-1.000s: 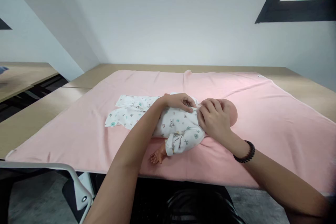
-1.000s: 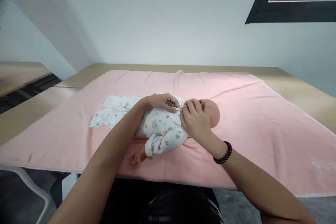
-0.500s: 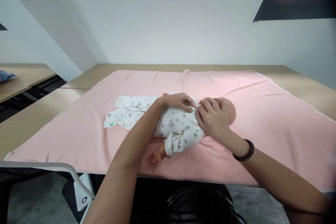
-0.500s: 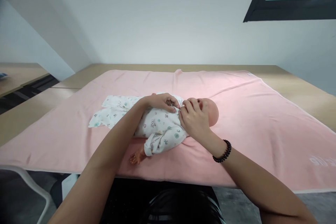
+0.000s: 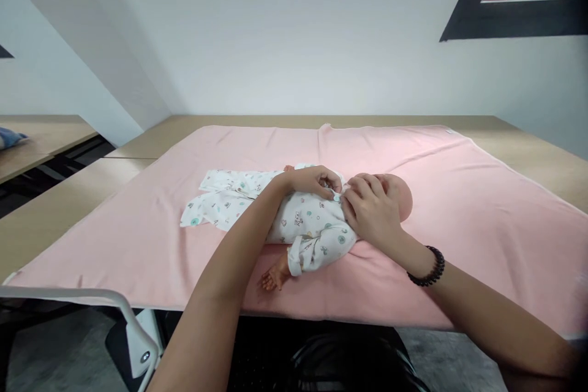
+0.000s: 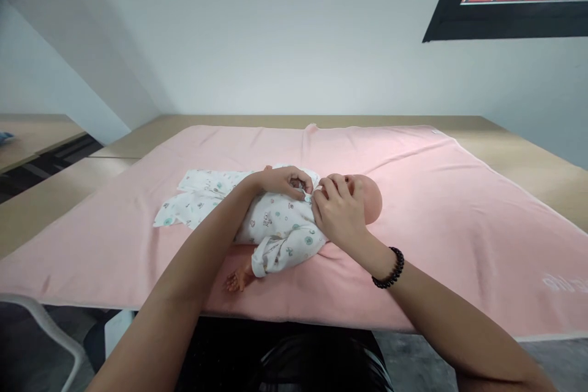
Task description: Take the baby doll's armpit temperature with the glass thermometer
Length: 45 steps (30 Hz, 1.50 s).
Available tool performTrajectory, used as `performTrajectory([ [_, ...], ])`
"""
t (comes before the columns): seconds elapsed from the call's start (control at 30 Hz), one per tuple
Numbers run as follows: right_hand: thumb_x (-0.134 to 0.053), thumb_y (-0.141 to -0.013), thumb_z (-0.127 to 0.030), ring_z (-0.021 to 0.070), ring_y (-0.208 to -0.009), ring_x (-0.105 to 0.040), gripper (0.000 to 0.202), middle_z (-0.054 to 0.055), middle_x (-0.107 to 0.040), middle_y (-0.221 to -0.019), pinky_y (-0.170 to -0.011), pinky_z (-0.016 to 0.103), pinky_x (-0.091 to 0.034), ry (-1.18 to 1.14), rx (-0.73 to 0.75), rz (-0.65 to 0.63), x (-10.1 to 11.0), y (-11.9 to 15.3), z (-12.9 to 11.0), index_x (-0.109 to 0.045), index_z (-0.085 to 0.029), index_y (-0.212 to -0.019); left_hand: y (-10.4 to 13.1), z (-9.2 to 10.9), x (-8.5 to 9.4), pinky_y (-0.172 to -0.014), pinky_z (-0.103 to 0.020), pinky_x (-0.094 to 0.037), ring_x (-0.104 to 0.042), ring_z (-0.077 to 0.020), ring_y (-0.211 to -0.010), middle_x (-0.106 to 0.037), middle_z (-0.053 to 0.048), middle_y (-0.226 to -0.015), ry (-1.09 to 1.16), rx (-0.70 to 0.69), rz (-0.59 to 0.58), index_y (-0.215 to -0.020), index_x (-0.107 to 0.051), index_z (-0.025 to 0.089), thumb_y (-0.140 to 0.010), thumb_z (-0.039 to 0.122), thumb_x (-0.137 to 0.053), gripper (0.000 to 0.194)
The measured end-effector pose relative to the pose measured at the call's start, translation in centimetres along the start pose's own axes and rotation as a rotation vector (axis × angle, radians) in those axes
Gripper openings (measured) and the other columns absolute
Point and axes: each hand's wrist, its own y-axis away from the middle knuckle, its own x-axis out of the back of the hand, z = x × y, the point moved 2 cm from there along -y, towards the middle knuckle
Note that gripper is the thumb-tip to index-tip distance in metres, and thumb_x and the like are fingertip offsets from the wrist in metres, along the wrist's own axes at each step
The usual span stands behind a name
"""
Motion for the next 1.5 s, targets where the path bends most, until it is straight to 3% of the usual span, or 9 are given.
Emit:
performTrajectory([
  [0.3, -0.055, -0.097, -0.024, 0.0264, -0.113, -0.058, 0.015, 0.007, -0.071, -0.113, -0.103, 0.051, -0.032, 0.006, -0.005, 0.036, -0.4, 0.2, 0.1, -0.065, -0.017, -0.087, 0.1, 0.4, -0.1, -0.072, -0.025, -0.040, -0.051, -0.0098, -0.076, -0.064, -0.001, -0.091, -0.056, 0.027, -0.043, -0.097, -0.068, 0.017, -0.083, 0.040, -0.070, 0.027],
  [0.43, -0.058, -0.095, -0.023, 0.0283, -0.119, -0.059, 0.013, 0.010, -0.069, -0.123, -0.109, 0.053, -0.028, -0.016, -0.039, 0.172, -0.3, 0.5, 0.2, -0.066, -0.016, -0.103, 1.2, 2.0, 0.5, -0.078, -0.027, -0.044, -0.057, -0.0131, -0.086, -0.066, -0.005, -0.105, -0.109, 0.021, -0.007, -0.106, -0.065, 0.017, -0.088, 0.041, -0.062, 0.030],
  [0.53, -0.061, -0.095, -0.024, 0.0277, -0.124, -0.059, 0.018, 0.008, -0.070, -0.126, -0.116, 0.056, -0.021, -0.135, 0.028, 0.247, 0.1, 0.7, -0.3, -0.065, -0.019, -0.112, 2.8, 3.6, 1.5, -0.081, -0.027, -0.044, -0.059, -0.0162, -0.097, -0.066, -0.007, -0.114, -0.240, 0.129, 0.070, -0.115, -0.065, 0.019, -0.092, 0.038, -0.054, 0.032],
  [0.67, -0.056, -0.100, -0.034, 0.0283, -0.136, -0.051, 0.039, 0.011, -0.058, -0.144, -0.121, 0.058, -0.021, -0.327, 0.225, 0.066, 0.3, 0.9, -2.0, -0.057, -0.016, -0.134, 4.2, 4.6, 1.9, -0.076, -0.025, -0.042, -0.059, -0.0154, -0.089, -0.070, -0.005, -0.106, -0.401, 0.302, 0.022, -0.109, -0.069, 0.018, -0.091, 0.031, -0.050, 0.028],
  [0.77, -0.050, -0.103, -0.038, 0.0285, -0.139, -0.047, 0.049, 0.014, -0.052, -0.150, -0.120, 0.058, -0.027, -0.404, 0.283, -0.095, 0.0, 1.2, -3.1, -0.048, -0.012, -0.144, 4.3, 4.9, 1.8, -0.075, -0.025, -0.041, -0.060, -0.0151, -0.088, -0.071, -0.005, -0.106, -0.480, 0.325, 0.006, -0.106, -0.070, 0.019, -0.088, 0.022, -0.049, 0.028],
  [0.97, -0.049, -0.102, -0.031, 0.0273, -0.127, -0.056, 0.040, 0.014, -0.063, -0.136, -0.112, 0.053, -0.036, -0.491, 0.279, -0.159, -0.1, 1.1, -3.6, -0.052, -0.012, -0.138, 4.7, 5.7, 1.7, -0.068, -0.024, -0.042, -0.060, -0.0126, -0.076, -0.073, -0.004, -0.101, -0.489, 0.359, -0.005, -0.114, -0.070, 0.022, -0.082, 0.016, -0.051, 0.038],
  [1.1, -0.049, -0.101, -0.018, 0.0247, -0.118, -0.060, 0.029, 0.012, -0.068, -0.125, -0.103, 0.047, -0.041, -0.499, 0.281, -0.102, -0.2, 1.2, -3.7, -0.056, -0.013, -0.128, 4.8, 5.8, 1.6, -0.069, -0.022, -0.044, -0.062, -0.0128, -0.083, -0.071, -0.002, -0.110, -0.432, 0.322, -0.034, -0.114, -0.071, 0.025, -0.078, 0.013, -0.055, 0.041],
  [1.27, -0.051, -0.097, -0.010, 0.0222, -0.101, -0.062, 0.022, 0.010, -0.070, -0.111, -0.091, 0.043, -0.045, -0.491, 0.288, -0.030, -0.6, 1.6, -3.6, -0.061, -0.014, -0.116, 4.5, 5.7, 1.2, -0.072, -0.023, -0.046, -0.062, -0.0134, -0.085, -0.071, -0.002, -0.102, -0.405, 0.295, -0.053, -0.107, -0.072, 0.023, -0.076, 0.013, -0.058, 0.035],
  [1.5, -0.052, -0.097, -0.014, 0.0269, -0.107, -0.060, 0.027, 0.016, -0.064, -0.126, -0.089, 0.043, -0.047, -0.467, 0.225, -0.026, -0.6, 1.7, -3.7, -0.059, -0.012, -0.123, 4.4, 5.6, 1.0, -0.068, -0.023, -0.045, -0.060, -0.0135, -0.077, -0.067, -0.001, -0.084, -0.363, 0.303, -0.047, -0.094, -0.068, 0.019, -0.072, 0.011, -0.061, 0.025],
])
